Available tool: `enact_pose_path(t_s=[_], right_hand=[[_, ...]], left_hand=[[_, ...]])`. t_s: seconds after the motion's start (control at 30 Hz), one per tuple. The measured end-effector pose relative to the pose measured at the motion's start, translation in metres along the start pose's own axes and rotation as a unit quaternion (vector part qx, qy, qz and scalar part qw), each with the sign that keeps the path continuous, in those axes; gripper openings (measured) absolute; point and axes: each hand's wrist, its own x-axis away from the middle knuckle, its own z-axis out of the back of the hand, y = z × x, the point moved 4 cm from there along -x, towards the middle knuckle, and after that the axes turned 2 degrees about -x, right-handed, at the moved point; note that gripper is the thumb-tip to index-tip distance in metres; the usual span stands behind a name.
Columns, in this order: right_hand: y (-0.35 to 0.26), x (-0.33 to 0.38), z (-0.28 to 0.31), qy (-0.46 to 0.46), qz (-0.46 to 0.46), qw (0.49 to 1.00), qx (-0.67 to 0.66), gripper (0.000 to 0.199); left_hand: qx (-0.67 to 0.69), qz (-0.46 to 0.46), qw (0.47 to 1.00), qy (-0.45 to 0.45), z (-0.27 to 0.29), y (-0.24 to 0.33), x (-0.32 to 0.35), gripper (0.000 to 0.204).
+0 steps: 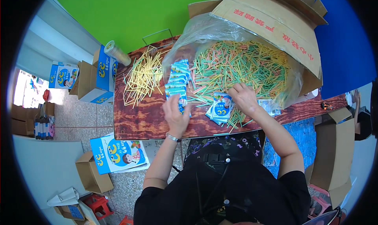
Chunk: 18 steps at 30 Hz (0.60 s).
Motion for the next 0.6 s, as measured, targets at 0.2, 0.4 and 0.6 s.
enact_pose_path(t_s=[0.2, 0.4, 0.6], right_hand=[[0.0, -0.001, 0.016, 0.027, -0.026, 0.999, -0.033, 0.012], [-0.004, -0.003, 0.041, 0.024, -0.147, 0.929, -0.34, 0.02], [-0.01, 0.001, 0.044, -0.028, -0.086, 0.943, -0.319, 0.021]], left_hand=[[0.198, 0.026, 0.974, -0.107, -0.047, 0.057, -0.001, 0.035], [0.375, 0.122, 0.876, -0.279, -0.072, 0.06, -0.003, 0.019], [0.391, 0.134, 0.843, -0.344, -0.074, 0.063, -0.003, 0.017]])
